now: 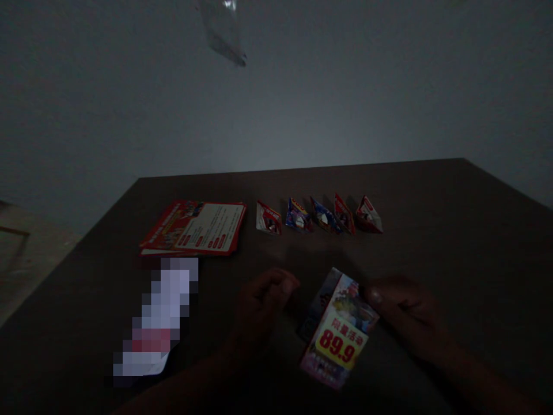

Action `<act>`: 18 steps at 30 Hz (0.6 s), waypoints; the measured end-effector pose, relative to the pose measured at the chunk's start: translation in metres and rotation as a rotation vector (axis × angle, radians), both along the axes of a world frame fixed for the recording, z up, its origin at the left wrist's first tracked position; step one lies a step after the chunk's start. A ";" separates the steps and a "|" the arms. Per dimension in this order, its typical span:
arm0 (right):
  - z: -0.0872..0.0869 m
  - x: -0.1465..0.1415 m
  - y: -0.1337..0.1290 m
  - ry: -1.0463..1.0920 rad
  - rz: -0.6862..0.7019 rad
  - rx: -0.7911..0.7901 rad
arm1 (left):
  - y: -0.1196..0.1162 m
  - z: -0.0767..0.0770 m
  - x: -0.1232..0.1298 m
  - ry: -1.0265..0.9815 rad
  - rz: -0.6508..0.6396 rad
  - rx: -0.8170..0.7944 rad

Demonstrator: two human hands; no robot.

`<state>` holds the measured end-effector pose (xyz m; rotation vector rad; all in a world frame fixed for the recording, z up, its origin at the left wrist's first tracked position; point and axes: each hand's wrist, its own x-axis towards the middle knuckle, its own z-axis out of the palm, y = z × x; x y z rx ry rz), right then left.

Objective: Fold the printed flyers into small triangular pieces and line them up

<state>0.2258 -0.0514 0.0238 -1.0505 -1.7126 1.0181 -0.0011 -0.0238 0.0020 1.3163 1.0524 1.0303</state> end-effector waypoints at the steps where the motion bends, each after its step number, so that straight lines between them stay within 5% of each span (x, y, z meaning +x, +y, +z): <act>1: -0.001 -0.001 0.000 -0.014 0.050 0.018 | -0.001 0.000 0.001 -0.001 -0.033 -0.015; 7: -0.009 -0.005 0.001 -0.121 0.178 0.100 | -0.011 0.002 0.008 -0.077 -0.310 -0.180; 12: -0.012 -0.009 0.001 -0.213 0.148 0.209 | -0.014 0.003 0.012 -0.054 -0.319 -0.256; 18: -0.013 -0.012 0.002 -0.288 0.138 0.261 | -0.014 0.012 0.016 0.075 -0.235 -0.133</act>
